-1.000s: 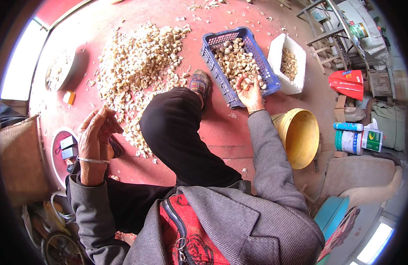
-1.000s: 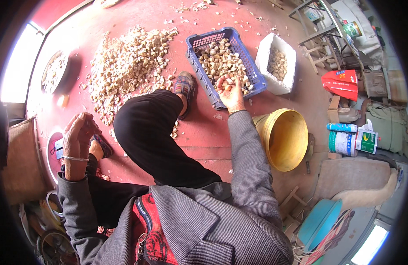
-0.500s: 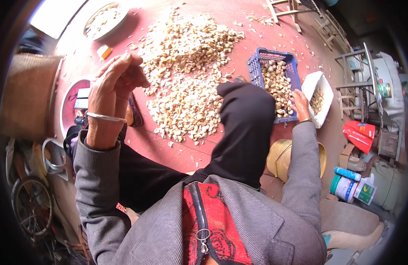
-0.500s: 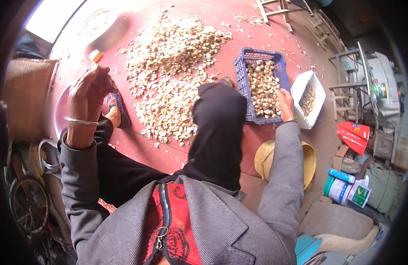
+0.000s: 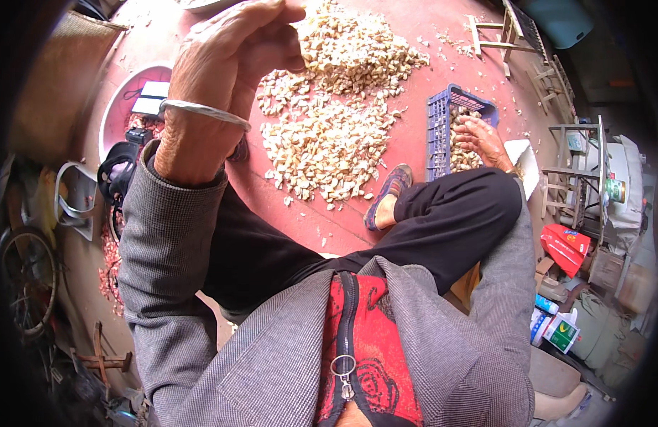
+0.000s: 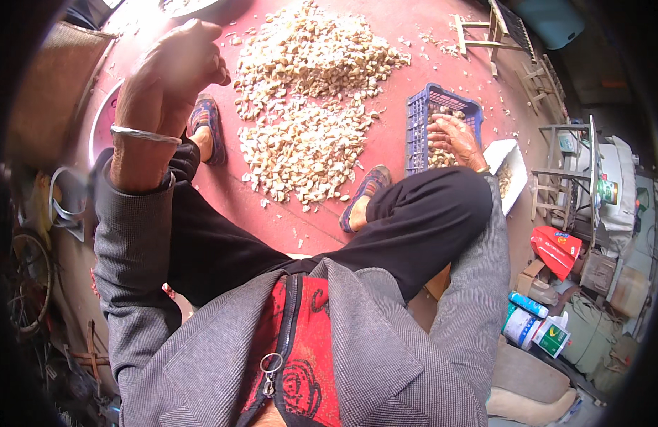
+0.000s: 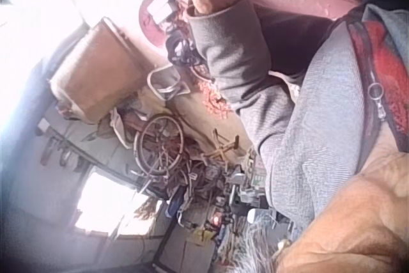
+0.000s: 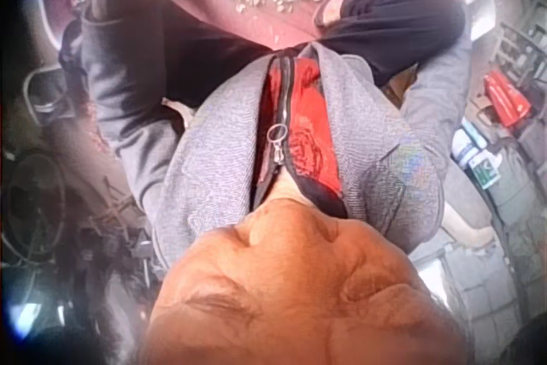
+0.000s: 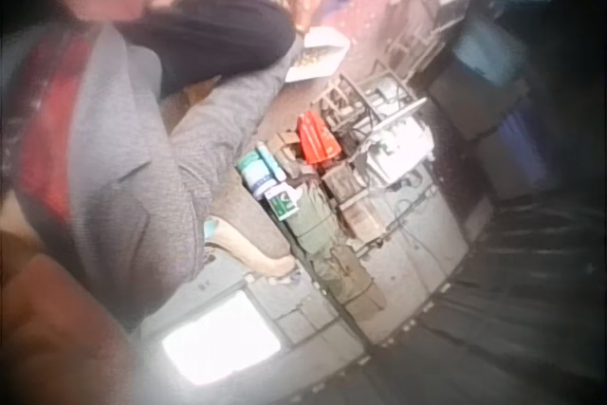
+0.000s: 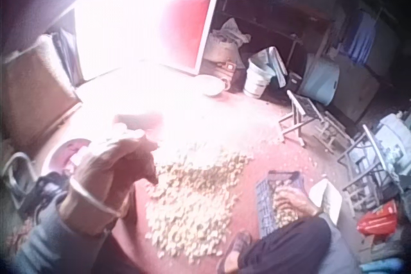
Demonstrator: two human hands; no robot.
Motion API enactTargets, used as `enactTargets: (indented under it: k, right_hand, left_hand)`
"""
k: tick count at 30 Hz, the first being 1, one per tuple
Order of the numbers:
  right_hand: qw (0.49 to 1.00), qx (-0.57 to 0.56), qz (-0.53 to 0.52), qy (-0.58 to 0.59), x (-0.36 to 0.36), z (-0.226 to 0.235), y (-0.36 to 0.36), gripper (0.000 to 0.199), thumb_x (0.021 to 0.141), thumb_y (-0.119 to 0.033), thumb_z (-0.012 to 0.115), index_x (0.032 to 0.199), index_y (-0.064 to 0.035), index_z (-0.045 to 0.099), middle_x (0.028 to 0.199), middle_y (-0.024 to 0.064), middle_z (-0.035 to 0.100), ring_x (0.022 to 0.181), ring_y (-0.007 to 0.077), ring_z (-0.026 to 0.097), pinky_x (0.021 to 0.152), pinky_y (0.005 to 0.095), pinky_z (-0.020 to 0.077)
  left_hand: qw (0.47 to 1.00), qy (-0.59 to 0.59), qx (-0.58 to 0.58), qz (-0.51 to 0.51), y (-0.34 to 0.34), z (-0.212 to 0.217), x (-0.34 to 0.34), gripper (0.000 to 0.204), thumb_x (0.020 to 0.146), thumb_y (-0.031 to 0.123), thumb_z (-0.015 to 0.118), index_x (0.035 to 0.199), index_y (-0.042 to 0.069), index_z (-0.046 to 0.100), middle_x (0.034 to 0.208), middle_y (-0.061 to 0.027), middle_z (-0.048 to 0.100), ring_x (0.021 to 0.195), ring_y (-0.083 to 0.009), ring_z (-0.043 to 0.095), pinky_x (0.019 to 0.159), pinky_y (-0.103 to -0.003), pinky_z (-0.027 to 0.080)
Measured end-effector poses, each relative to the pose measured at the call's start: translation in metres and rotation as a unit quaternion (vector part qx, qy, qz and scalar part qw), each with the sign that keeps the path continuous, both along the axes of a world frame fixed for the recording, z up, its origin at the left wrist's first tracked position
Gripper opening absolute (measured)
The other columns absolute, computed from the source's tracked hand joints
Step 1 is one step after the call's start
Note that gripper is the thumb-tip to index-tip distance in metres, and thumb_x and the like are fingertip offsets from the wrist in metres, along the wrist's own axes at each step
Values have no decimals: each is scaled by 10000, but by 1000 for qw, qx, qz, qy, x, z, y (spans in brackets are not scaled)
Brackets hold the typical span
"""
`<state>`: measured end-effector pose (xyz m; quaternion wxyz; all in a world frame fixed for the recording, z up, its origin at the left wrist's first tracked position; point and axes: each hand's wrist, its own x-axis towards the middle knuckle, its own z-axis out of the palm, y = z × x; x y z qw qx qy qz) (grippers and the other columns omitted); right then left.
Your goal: The person sits on the floor and peels cashews by hand, separating the nut from the shell. They repeatedly pick up cashews from a pile, peel them, and place the shelled nuts into a blue crate while discarding shells onto the floor.
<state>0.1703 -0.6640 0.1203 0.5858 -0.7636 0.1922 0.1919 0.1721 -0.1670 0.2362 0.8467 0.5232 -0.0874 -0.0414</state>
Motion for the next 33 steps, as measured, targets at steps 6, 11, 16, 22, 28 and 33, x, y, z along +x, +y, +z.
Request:
enactTargets:
  k: [6,11,16,22,28,33]
  right_hand:
    - [998,-3,-6,64,-15,-13,24,360,971,-285,570,1255,-64,543,1055,79,650,877,142,631,749,269,526]
    - [998,16,-23,62,-31,-3,28,349,978,-261,557,1257,-52,541,1045,79,644,885,143,626,754,267,527]
    - [997,9,-56,50,-37,-2,31,366,978,-261,549,1271,-43,531,1063,90,643,895,151,623,758,260,523]
    - [998,46,11,48,-19,-14,43,404,977,-283,555,1299,-43,510,1066,85,647,886,143,633,750,254,538]
    - [997,42,-6,70,7,-31,69,384,975,-274,562,1286,-53,518,1037,74,643,870,149,623,759,288,544]
    - [993,97,-2,69,5,-32,81,382,985,-272,547,1294,-48,521,1059,83,642,913,159,632,791,293,544]
  left_hand:
    - [998,-40,-27,-49,4,4,-4,330,989,161,443,1150,-103,558,927,-138,613,854,-211,608,790,-326,495]
    - [993,-95,-63,-29,-7,9,-6,288,969,217,534,981,-52,635,805,-87,639,730,-145,606,705,-269,494]
    - [973,-222,54,-23,-19,11,-8,318,997,218,473,1050,-66,606,834,-91,629,731,-143,605,706,-263,491]
    - [902,-374,215,32,-15,4,1,210,966,109,492,1053,-48,601,833,-93,613,726,-147,604,656,-256,497]
    - [956,-278,89,-30,0,-3,-5,322,993,223,475,1050,-67,602,907,-85,594,795,-139,585,733,-259,485]
    - [894,-390,210,64,2,-2,-5,181,929,20,507,1059,-57,606,811,-92,627,728,-162,630,658,-266,519]
